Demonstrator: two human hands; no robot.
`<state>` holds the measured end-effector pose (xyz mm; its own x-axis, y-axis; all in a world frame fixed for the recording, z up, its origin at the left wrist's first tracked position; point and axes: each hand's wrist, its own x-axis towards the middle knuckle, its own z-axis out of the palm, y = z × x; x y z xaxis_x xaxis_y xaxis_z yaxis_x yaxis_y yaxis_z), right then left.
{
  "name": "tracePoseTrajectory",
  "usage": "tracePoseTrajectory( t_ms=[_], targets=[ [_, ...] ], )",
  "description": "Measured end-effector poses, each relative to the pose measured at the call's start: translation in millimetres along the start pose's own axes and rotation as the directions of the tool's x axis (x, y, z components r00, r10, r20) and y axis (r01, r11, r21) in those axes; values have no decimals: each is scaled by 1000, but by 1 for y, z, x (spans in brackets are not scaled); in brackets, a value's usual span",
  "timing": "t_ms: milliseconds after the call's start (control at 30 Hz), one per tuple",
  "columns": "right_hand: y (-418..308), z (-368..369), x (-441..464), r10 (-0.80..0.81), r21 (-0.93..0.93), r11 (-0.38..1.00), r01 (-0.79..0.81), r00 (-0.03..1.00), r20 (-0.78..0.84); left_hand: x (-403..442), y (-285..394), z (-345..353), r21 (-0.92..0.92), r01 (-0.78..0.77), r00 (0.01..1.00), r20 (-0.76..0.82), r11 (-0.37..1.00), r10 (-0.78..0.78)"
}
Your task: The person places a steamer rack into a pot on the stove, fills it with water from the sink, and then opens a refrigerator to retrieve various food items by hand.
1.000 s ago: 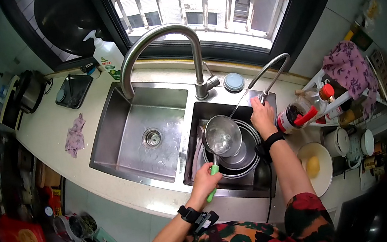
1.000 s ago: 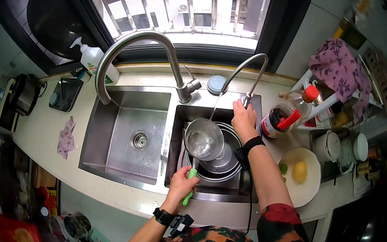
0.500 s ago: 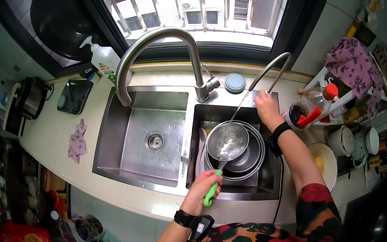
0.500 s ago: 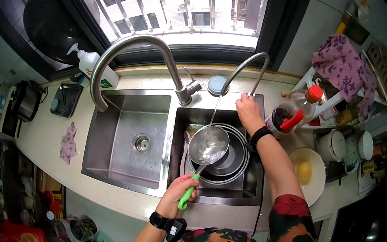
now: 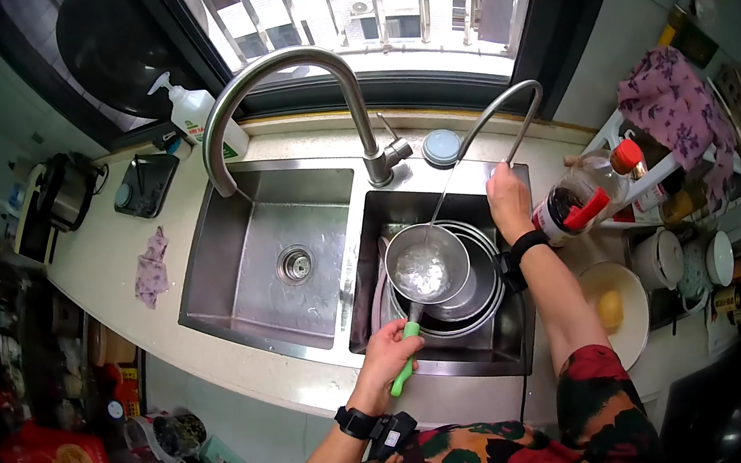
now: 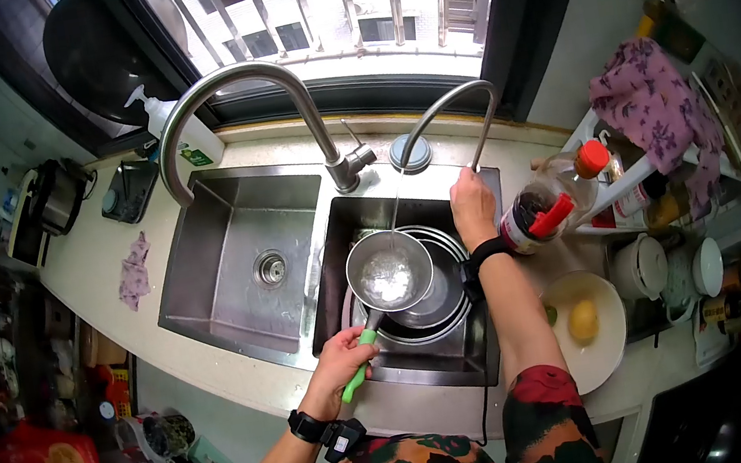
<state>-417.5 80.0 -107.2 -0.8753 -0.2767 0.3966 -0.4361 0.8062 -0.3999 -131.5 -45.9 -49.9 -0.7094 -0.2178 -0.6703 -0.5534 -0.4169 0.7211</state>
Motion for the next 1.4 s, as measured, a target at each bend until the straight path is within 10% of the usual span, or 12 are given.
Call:
tracePoseTrajectory(
  t_ms=[100, 367, 867, 1400],
  targets=[
    [-12, -3, -7, 312, 190, 935, -299, 949, -42, -13, -2, 1, 20, -16, 1000, -3, 1000, 16],
    [-7, -24, -100, 367, 745, 623, -239, 930, -8, -58, -5, 0, 109, -106, 987, 134, 988, 91],
    [-70, -307, -425, 597, 399, 773, -494, 779, -192, -195, -5, 117, 415, -257, 635, 753, 873, -171],
    [-30, -456, -743, 921, 456, 385, -802, 366, -135, -447, -163, 406, 391, -619, 70, 892, 682, -447]
  ],
)
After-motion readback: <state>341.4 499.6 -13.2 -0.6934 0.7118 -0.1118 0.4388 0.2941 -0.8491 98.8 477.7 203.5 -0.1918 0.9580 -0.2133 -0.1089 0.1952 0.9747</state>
